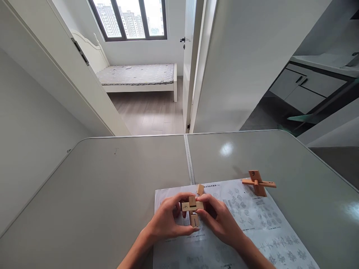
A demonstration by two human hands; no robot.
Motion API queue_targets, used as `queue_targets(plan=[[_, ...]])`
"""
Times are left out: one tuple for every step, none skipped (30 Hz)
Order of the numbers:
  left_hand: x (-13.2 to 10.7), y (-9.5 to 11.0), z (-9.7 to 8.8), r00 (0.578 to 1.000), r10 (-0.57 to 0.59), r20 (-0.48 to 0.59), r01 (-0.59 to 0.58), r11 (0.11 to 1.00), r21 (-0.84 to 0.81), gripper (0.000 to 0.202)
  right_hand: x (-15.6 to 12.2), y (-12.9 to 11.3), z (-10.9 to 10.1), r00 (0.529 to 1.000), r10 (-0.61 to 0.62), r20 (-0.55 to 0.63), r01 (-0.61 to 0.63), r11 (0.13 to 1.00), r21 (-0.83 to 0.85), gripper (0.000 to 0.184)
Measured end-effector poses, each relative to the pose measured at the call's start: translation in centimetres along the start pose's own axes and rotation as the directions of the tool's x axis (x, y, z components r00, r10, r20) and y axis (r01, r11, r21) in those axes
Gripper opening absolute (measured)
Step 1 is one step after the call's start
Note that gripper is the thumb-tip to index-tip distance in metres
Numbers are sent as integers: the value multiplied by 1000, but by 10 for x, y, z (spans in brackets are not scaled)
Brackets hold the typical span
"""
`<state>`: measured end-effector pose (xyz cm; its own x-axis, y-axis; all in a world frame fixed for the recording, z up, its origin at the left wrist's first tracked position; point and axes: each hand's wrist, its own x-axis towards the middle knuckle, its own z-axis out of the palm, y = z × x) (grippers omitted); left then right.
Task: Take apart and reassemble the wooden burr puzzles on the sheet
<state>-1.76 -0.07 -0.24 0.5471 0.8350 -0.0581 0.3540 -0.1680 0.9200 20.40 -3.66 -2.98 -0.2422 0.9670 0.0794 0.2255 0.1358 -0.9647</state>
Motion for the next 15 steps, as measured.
queue_targets(plan=[[0,0,-1,1000,1,9,-1,1000,-15,70,0,0,0,1000,-2,-7,2,1000,-5,28],[0,0,-1,1000,5,15,-4,999,-33,70,0,0,0,1000,0,-11,0,1000,-9,29],[1,1,-2,1000,11,17,-10,999,-48,67,0,0,1,1000,5,-12,-5,1000,-12,29],[1,1,-2,1000,17,13,-16,998,-59,61,0,0,1,1000,11,-11,-11,1000,-16,30],[1,2,-3,1000,21,5,-21,998,-63,54,0,0,1,1000,15,-8,-16,1000,-19,30],[1,2,-3,1000,24,-2,-24,998,-61,48,0,1,1,1000,19,-3,-19,1000,-22,30],[2,3,-4,1000,25,-8,-26,998,-58,44,0,2,1,1000,22,4,-22,1000,-23,29],[2,3,-4,1000,24,-9,-24,998,-56,42,0,2,1,1000,24,9,-23,1000,-21,29],[2,3,-4,1000,20,-7,-21,998,-53,42,0,3,0,1000,24,13,-24,1000,-18,28],[2,3,-4,1000,15,-6,-16,999,-48,42,0,3,0,1000,25,14,-24,1000,-13,27],[2,3,-4,1000,10,-6,-10,999,-39,40,0,3,0,1000,25,14,-25,1000,-9,27],[2,3,-4,1000,4,-8,-4,1000,-27,38,0,3,0,1000,25,15,-25,1000,-6,26],[2,4,-4,1000,-1,-12,1,1000,-14,35,0,3,0,1000,24,18,-24,1000,-2,25],[2,5,-4,1000,-5,-15,5,1000,-5,32,0,3,0,1000,23,21,-23,1000,2,25],[2,5,-4,1000,-7,-18,7,1000,-2,31,0,3,0,999,23,24,-23,1000,8,24]])
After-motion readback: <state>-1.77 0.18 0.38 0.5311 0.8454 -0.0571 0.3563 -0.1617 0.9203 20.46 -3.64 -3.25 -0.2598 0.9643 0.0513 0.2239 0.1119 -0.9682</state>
